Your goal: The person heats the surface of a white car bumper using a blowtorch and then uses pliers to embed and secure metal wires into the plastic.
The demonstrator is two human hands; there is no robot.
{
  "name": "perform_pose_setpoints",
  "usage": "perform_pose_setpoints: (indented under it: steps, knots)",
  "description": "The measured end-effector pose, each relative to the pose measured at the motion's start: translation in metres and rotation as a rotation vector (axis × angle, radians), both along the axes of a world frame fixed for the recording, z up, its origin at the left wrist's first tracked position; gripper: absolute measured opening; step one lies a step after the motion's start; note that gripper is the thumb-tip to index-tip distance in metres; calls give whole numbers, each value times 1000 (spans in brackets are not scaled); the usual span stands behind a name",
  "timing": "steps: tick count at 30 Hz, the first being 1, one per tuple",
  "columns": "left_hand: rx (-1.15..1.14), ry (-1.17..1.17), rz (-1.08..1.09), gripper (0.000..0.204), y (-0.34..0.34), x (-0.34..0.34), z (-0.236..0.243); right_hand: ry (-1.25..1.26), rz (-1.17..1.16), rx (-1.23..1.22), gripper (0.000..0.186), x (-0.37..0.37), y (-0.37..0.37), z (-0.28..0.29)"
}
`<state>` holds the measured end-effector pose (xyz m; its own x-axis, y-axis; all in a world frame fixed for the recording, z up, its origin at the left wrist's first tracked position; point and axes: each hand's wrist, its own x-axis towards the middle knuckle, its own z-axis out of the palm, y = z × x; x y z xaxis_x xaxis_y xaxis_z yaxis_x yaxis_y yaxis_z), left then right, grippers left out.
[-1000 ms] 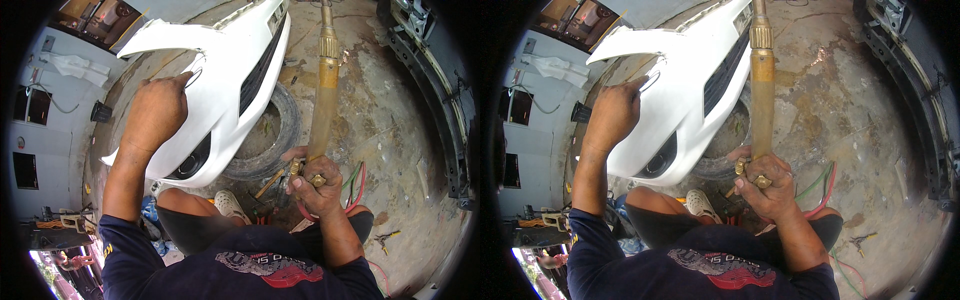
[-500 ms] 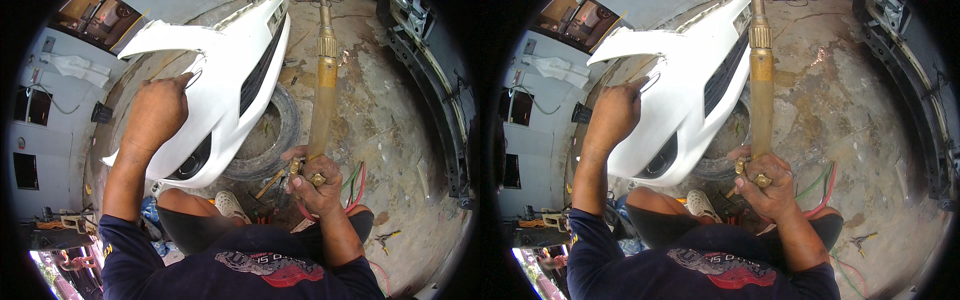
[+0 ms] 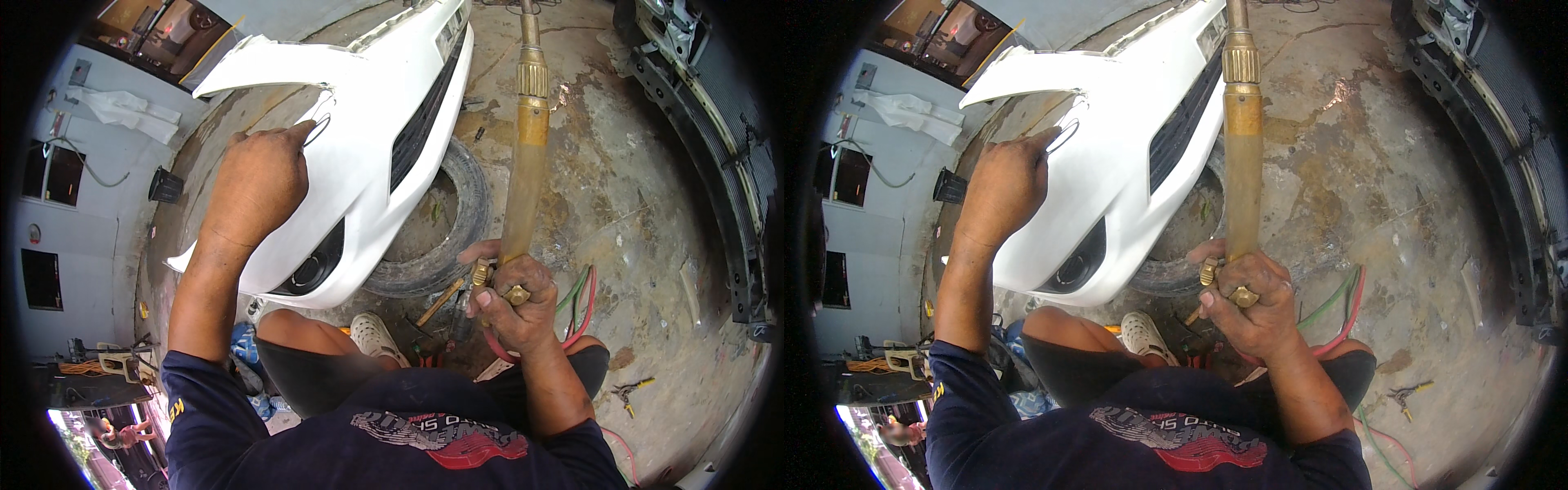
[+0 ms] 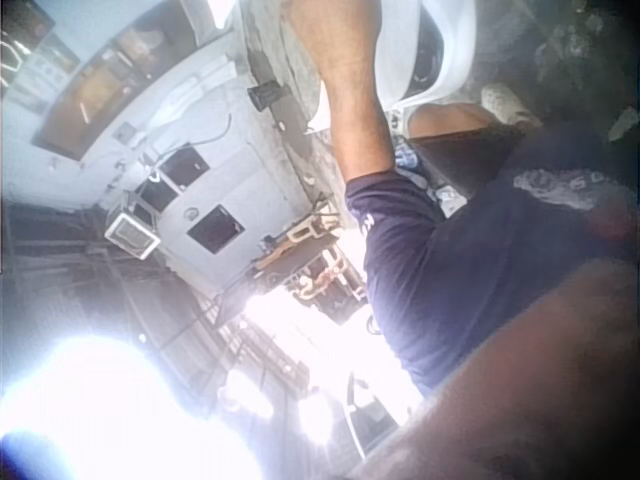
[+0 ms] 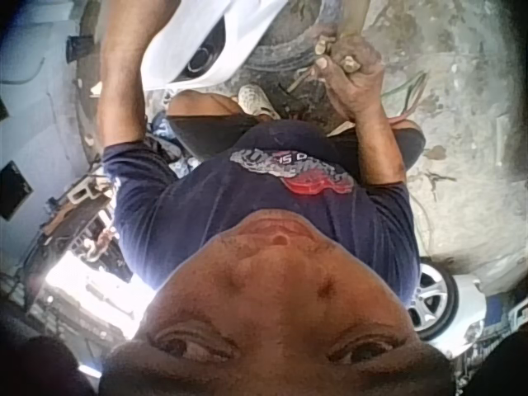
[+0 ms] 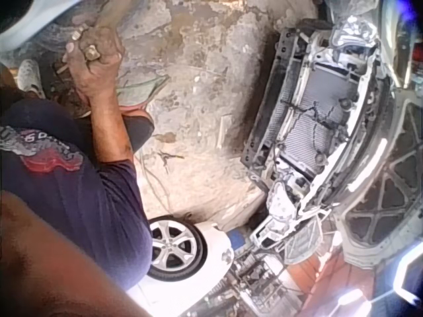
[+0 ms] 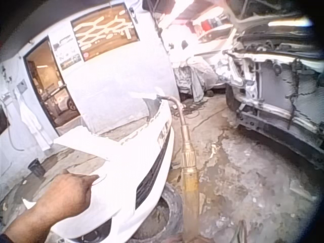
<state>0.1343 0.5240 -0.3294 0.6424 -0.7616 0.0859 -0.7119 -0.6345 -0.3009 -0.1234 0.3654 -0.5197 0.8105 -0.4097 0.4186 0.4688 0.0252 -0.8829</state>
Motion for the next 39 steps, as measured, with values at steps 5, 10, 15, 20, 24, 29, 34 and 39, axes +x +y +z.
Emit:
perform_pose_setpoints:
  steps: [5, 10, 15, 20, 24, 29, 34, 39]
  knots:
    - [11, -2, 9, 43, -1, 0, -1, 19, 5, 15, 21, -1, 0, 4]
    - [6, 2, 0, 43, -1, 2, -2, 15, -3, 23, 22, 0, -1, 2]
    - [-2, 8, 5, 43, 0, 2, -2, 19, -4, 11, 20, 0, -2, 3]
    - [5, 11, 5, 42, -1, 2, -1, 5, -7, -9, 19, 1, -2, 2]
    - [2, 15, 10, 42, -1, 2, -1, 6, -8, -15, 19, 1, -2, 2]
    - [4, 7, 6, 41, -1, 3, -1, 14, -3, -20, 20, 0, -3, 3]
    - [0, 17, 2, 42, -1, 5, -2, 18, -13, -21, 20, 0, -3, 2]
    - [19, 38, 21, 41, -1, 10, -6, 17, 0, -15, 19, 0, -3, 2]
